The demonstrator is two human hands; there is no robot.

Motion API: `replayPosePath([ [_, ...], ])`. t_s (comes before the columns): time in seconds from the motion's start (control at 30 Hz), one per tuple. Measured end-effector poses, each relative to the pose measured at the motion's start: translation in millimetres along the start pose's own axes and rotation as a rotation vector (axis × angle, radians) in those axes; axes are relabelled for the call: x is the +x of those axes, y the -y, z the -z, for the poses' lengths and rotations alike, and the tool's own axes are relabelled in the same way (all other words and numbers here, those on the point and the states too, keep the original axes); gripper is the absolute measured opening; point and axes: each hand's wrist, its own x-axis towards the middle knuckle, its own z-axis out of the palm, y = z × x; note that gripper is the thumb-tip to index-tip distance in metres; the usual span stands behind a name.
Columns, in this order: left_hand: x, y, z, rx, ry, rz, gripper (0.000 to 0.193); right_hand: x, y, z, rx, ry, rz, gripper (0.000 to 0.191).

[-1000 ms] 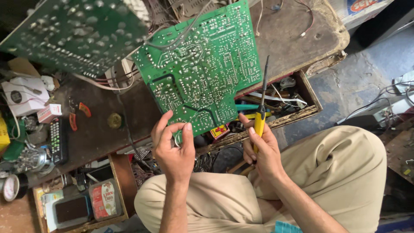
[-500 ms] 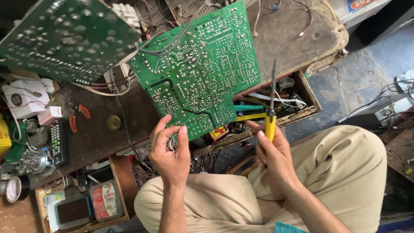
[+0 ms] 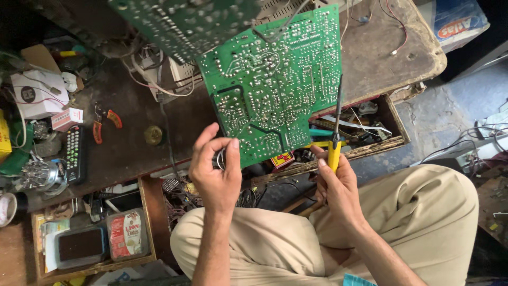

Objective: The person sits cross-legged on the floor and solders a green circuit board using a soldering iron and solder wire. They repeatedly heat solder joints and feed solder to secure connections across the board surface.

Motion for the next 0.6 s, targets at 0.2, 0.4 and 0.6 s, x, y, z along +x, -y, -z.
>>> replayPosePath([
  [0.2, 53, 11, 1, 0.000, -0.063, -0.182, 0.013, -11, 13, 17, -0.384, -0.103, 0.070, 0.029],
  [0.4, 90, 23, -25, -0.028, -0.097, -0.300, 0.012, -25, 44, 30, -0.659, -0.240, 0.243, 0.044],
  [0.6, 76, 35, -35, -0.024, -0.122, -0.296, 0.012, -35, 73, 25, -0.842, -0.242, 0.402, 0.041],
])
